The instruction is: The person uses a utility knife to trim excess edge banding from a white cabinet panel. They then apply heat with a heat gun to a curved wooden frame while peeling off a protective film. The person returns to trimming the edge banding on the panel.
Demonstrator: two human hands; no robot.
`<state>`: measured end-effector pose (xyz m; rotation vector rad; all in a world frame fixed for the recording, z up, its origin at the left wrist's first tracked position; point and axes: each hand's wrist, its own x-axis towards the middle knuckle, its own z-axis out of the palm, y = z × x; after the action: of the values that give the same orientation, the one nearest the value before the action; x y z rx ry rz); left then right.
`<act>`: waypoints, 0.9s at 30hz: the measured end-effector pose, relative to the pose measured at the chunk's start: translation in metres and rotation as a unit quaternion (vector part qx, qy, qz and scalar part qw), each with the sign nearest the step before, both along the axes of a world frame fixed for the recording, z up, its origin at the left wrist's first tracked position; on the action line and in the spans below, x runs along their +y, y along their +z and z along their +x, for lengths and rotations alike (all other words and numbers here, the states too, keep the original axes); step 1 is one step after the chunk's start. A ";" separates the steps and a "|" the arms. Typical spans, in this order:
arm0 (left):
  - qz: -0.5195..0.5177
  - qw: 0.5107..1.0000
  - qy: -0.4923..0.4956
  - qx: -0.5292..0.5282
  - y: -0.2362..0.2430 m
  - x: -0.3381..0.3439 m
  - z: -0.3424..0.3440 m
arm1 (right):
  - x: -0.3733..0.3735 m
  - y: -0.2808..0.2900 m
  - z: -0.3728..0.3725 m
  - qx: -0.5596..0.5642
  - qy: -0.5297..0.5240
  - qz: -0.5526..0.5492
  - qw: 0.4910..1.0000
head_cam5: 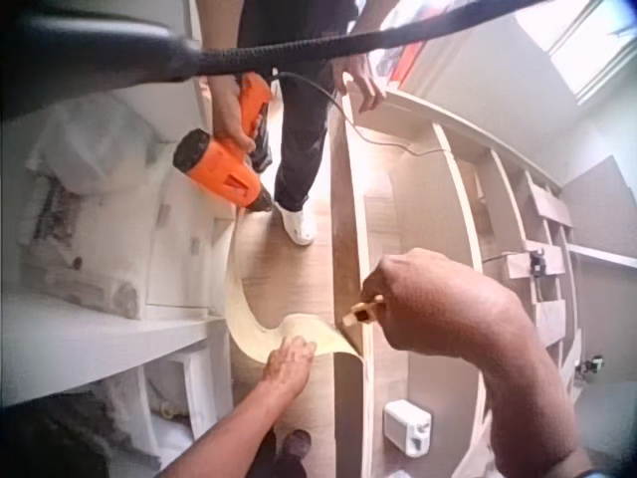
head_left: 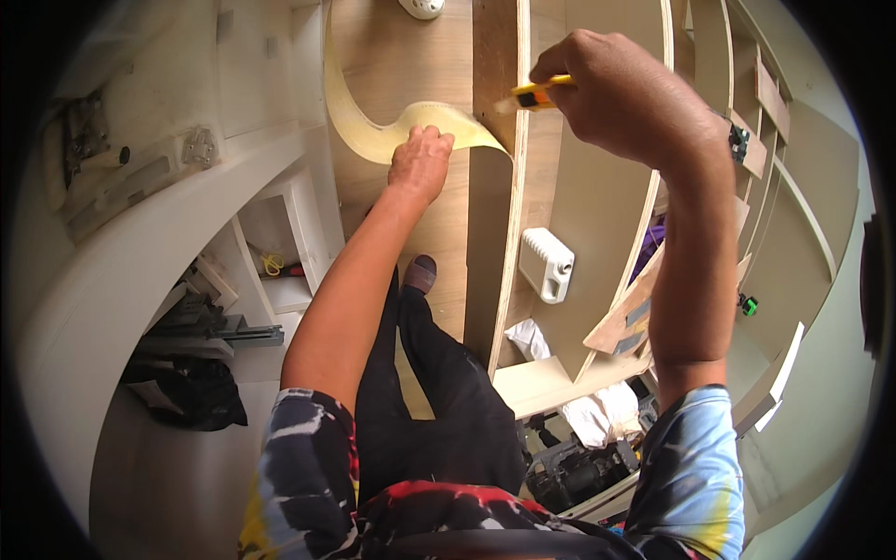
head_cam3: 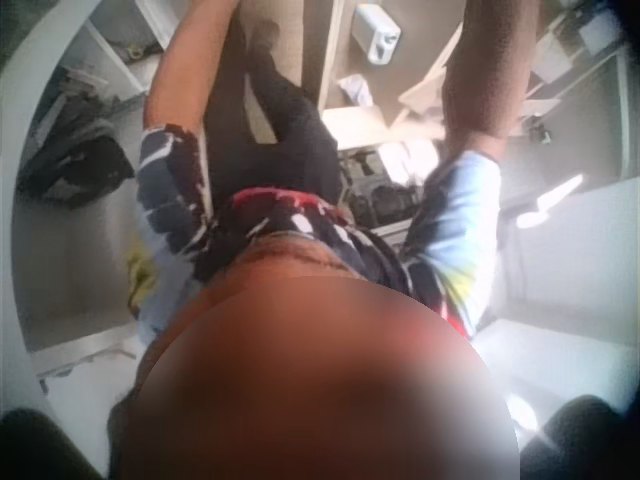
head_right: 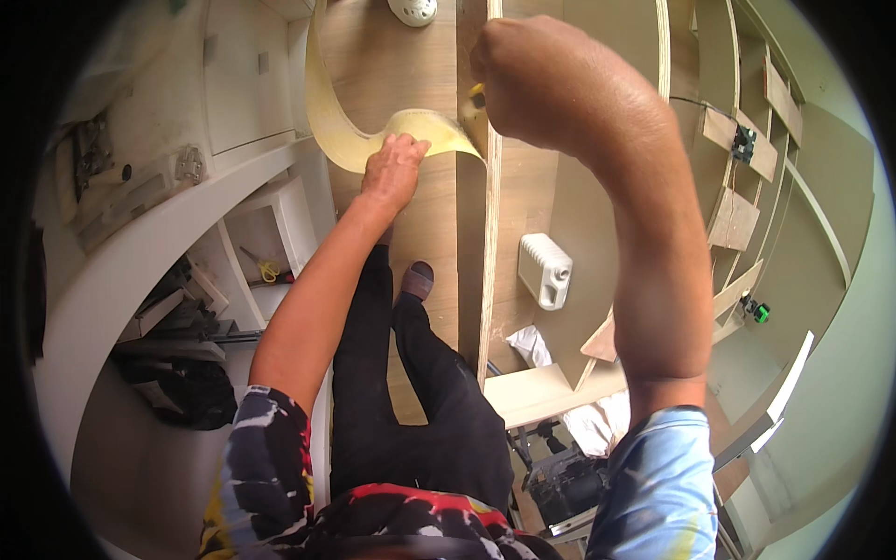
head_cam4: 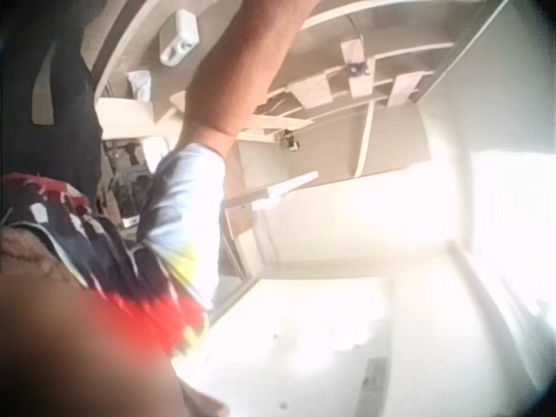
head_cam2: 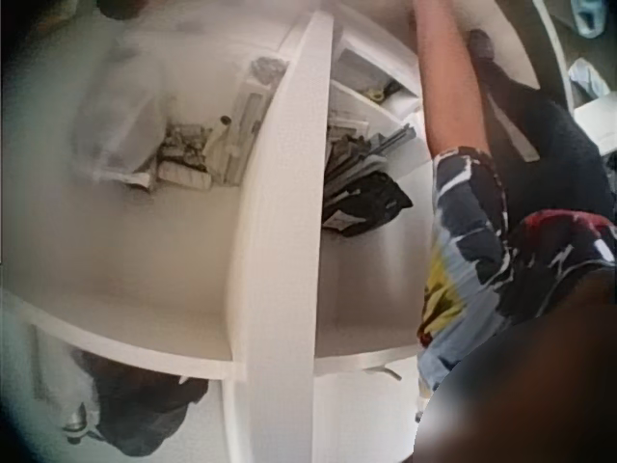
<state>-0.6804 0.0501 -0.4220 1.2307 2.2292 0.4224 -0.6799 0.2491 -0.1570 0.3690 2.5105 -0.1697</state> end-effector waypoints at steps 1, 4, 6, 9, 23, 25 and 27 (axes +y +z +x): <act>0.001 1.000 -0.007 -0.004 -0.001 -0.001 -0.001 | 0.003 -0.013 0.000 0.012 -0.037 -0.019 0.999; 0.084 0.995 0.044 -0.023 -0.004 -0.003 -0.007 | -0.002 -0.084 -0.008 -0.040 -0.151 -0.035 0.987; 0.105 0.992 0.060 -0.023 -0.006 -0.005 -0.007 | -0.010 -0.138 -0.006 -0.022 -0.134 -0.018 0.991; 0.064 0.997 0.036 -0.015 -0.013 -0.008 -0.004 | -0.024 -0.192 -0.003 -0.014 -0.090 -0.055 0.994; 0.043 0.990 0.120 -0.064 0.011 -0.045 0.024 | -0.021 -0.010 0.039 -0.183 -0.129 -0.072 0.972; 0.039 0.987 0.133 -0.077 0.012 -0.050 0.030 | -0.020 0.016 0.054 -0.129 -0.139 -0.075 0.979; 0.027 0.985 0.145 -0.094 0.011 -0.050 0.031 | -0.018 0.028 0.071 -0.046 -0.161 -0.076 0.983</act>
<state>-0.6491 -0.0002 -0.4109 0.8532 2.2472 0.6866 -0.6090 0.2311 -0.1287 0.7029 2.3147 -0.4576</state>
